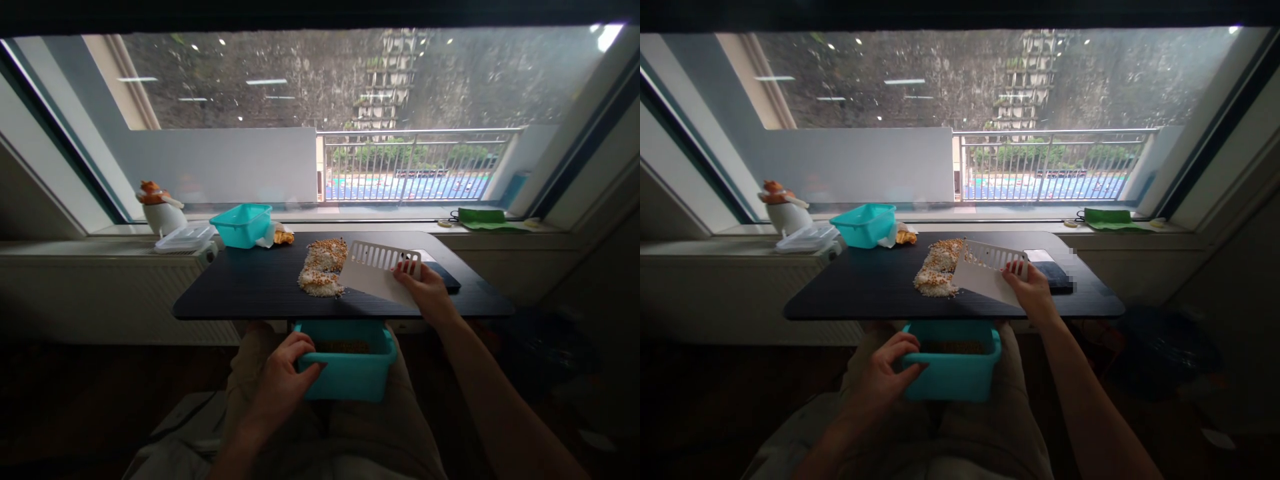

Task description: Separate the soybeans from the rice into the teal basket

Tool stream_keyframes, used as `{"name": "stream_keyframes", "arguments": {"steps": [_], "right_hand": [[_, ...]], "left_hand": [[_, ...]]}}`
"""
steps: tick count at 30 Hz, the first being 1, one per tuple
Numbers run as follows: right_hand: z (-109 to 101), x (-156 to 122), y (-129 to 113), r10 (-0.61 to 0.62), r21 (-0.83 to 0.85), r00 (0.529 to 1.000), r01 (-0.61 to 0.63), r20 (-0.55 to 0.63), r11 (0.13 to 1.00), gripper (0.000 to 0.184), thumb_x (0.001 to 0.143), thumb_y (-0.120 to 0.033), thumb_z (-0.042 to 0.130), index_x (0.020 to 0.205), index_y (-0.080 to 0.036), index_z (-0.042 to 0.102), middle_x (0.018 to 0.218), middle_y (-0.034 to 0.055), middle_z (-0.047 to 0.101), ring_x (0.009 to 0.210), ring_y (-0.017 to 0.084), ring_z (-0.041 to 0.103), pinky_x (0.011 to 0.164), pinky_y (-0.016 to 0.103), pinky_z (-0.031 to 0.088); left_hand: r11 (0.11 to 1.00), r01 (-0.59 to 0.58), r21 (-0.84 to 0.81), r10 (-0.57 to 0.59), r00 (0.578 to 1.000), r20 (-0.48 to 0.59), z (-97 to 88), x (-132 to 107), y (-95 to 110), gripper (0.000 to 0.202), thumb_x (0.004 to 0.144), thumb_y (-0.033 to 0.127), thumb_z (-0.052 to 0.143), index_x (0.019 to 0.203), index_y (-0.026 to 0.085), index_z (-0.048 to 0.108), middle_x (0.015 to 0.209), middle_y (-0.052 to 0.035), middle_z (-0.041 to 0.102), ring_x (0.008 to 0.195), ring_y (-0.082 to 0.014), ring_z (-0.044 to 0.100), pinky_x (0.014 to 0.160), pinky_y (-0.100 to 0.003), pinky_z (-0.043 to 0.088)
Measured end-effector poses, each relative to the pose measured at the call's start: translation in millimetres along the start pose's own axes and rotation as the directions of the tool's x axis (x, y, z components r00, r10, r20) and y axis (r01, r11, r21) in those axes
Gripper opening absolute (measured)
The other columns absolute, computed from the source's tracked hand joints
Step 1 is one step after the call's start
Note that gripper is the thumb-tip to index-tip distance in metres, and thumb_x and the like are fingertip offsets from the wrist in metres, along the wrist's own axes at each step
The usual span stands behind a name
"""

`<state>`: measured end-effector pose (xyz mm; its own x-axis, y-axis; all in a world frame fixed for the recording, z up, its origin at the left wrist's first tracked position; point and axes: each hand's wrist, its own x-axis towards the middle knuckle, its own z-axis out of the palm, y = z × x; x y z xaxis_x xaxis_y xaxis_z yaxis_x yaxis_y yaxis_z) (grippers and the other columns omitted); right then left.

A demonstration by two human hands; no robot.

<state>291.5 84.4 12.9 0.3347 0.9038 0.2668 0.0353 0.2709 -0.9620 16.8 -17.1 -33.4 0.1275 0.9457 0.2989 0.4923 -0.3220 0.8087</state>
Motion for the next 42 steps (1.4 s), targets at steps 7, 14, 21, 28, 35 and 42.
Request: {"name": "stream_keyframes", "arguments": {"steps": [7, 14, 21, 28, 35, 42], "right_hand": [[-11.9, -8.1, 0.9, 0.025, 0.015, 1.0, -0.025, 0.009, 1.0, 0.031, 0.057, -0.04, 0.085, 0.074, -0.021, 0.069, 0.068, -0.0006, 0.069, 0.063, 0.017, 0.061, 0.066, 0.032, 0.049], [-15.8, -11.0, 5.1, 0.056, 0.0, 0.997, -0.056, 0.043, 0.998, 0.03, 0.058, -0.04, 0.085, 0.075, -0.021, 0.069, 0.07, -0.0002, 0.069, 0.063, 0.017, 0.06, 0.065, 0.031, 0.049], [-12.8, -9.4, 1.5, 0.042, -0.023, 0.997, -0.04, 0.061, 0.999, 0.031, 0.058, -0.042, 0.085, 0.075, -0.021, 0.069, 0.069, 0.0002, 0.07, 0.064, 0.018, 0.062, 0.065, 0.032, 0.05], [-6.8, -8.2, -3.4, 0.02, -0.052, 0.994, -0.014, 0.105, 0.999, 0.034, 0.055, -0.044, 0.085, 0.075, -0.02, 0.071, 0.071, 0.0026, 0.072, 0.064, 0.02, 0.064, 0.064, 0.033, 0.051], [-6.3, -8.7, -5.9, 0.023, -0.054, 0.993, -0.017, 0.115, 0.998, 0.029, 0.06, -0.041, 0.084, 0.076, -0.021, 0.07, 0.072, 0.0013, 0.072, 0.066, 0.018, 0.064, 0.068, 0.032, 0.051], [-9.5, -13.0, -6.3, 0.051, -0.044, 0.988, -0.046, 0.145, 0.998, 0.03, 0.059, -0.042, 0.084, 0.076, -0.021, 0.071, 0.072, 0.0021, 0.072, 0.064, 0.019, 0.063, 0.065, 0.033, 0.051]], "left_hand": [[1.0, -0.001, -0.026, 0.001, 1.0, 0.017, 4.5, 3.1, 1.4, 0.009, 0.075, 0.013, 0.063, 0.068, 0.019, 0.064, 0.089, -0.001, 0.061, 0.085, -0.0181, 0.064, 0.076, -0.025, 0.049], [0.999, 0.001, -0.046, 0.001, 0.999, 0.038, 6.9, 2.4, 2.5, 0.009, 0.076, 0.013, 0.063, 0.069, 0.018, 0.064, 0.09, -0.0011, 0.061, 0.086, -0.0179, 0.063, 0.077, -0.025, 0.048], [0.999, 0.003, -0.044, -0.001, 0.999, 0.036, 5.2, 2.8, -0.9, 0.008, 0.076, 0.013, 0.063, 0.069, 0.018, 0.064, 0.09, -0.0013, 0.06, 0.087, -0.0186, 0.062, 0.077, -0.026, 0.048], [0.999, 0.012, -0.039, -0.011, 1.0, 0.026, 4.5, 3.5, -3.0, 0.008, 0.076, 0.015, 0.064, 0.069, 0.018, 0.064, 0.09, -0.0013, 0.061, 0.087, -0.019, 0.062, 0.076, -0.026, 0.048], [0.999, 0.019, -0.031, -0.018, 1.0, 0.018, 5.6, 2.8, -6.7, 0.006, 0.076, 0.017, 0.065, 0.071, 0.018, 0.065, 0.092, -0.0017, 0.061, 0.088, -0.0192, 0.063, 0.075, -0.026, 0.048], [1.0, 0.023, -0.02, -0.023, 1.0, 0.015, 4.1, 2.4, -6.2, 0.006, 0.076, 0.019, 0.065, 0.071, 0.019, 0.065, 0.091, -0.0016, 0.061, 0.088, -0.0194, 0.063, 0.076, -0.026, 0.048]]}}
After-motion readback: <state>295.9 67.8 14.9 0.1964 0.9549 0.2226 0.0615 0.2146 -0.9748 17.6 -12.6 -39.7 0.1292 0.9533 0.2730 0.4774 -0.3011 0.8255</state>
